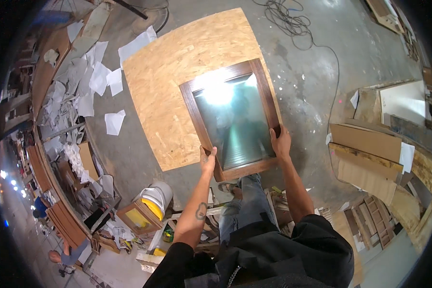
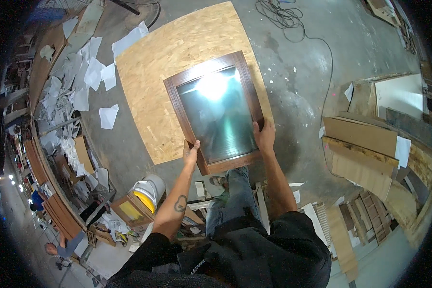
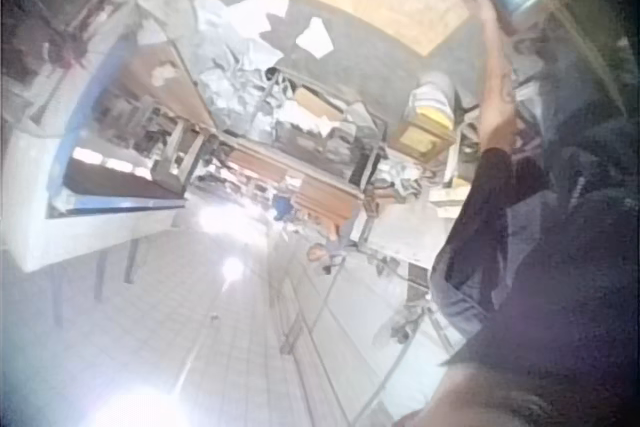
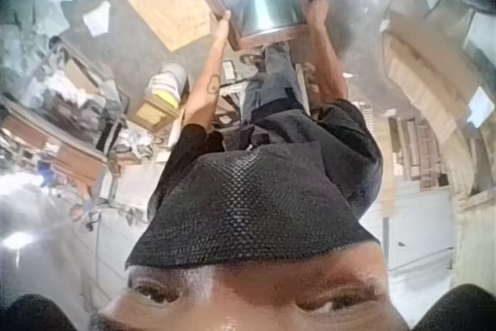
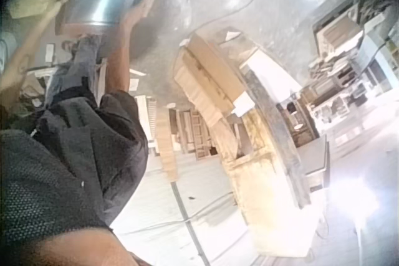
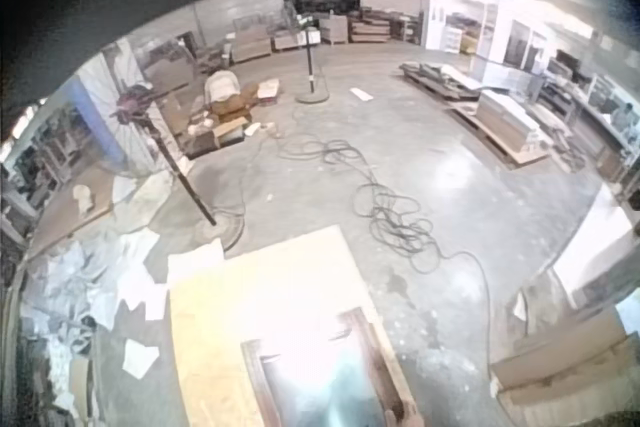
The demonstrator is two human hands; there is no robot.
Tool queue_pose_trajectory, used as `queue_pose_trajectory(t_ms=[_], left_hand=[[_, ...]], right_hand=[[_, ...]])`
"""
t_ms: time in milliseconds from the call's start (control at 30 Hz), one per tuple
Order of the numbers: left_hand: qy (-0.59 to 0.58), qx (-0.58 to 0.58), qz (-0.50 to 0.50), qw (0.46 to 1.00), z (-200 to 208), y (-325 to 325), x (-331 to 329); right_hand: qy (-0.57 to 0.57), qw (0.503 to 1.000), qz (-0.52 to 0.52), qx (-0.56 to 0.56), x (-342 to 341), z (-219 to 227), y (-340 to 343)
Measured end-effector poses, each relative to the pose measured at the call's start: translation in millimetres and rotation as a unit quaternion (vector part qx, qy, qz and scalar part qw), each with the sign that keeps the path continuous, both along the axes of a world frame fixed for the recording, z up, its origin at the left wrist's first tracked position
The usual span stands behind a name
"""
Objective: The person lifts a wooden frame containing a glass pane, places it onto a workbench, and moves it between a stack and the bench by hand.
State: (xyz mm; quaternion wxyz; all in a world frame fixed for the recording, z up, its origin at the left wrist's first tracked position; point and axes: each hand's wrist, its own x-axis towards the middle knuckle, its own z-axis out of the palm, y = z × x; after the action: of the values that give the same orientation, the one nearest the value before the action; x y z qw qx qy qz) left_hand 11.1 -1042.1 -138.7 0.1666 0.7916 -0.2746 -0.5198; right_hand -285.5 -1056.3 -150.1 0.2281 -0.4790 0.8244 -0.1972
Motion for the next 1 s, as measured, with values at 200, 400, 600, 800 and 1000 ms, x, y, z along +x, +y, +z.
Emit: queue_pose_trajectory(t_ms=[200,400,600,800,1000], left_hand=[[0.049,0.002,0.061,0.997,0,6,27],[0.064,0.024,0.079,0.995,30,-9,-3],[0.091,0.115,0.042,0.988,-9,67,26],[0.297,0.238,0.08,0.921,27,198,32],[0.285,-0.057,0.273,0.917,-18,448,80]], right_hand=[[-0.05,0.996,-0.008,0.072,24,22,-8],[-0.072,0.996,0.005,0.048,-1,18,3],[-0.116,0.984,0.0,0.139,7,6,29],[-0.148,0.95,-0.207,0.182,12,-20,138],[-0.544,0.672,-0.469,0.18,89,-42,118]])
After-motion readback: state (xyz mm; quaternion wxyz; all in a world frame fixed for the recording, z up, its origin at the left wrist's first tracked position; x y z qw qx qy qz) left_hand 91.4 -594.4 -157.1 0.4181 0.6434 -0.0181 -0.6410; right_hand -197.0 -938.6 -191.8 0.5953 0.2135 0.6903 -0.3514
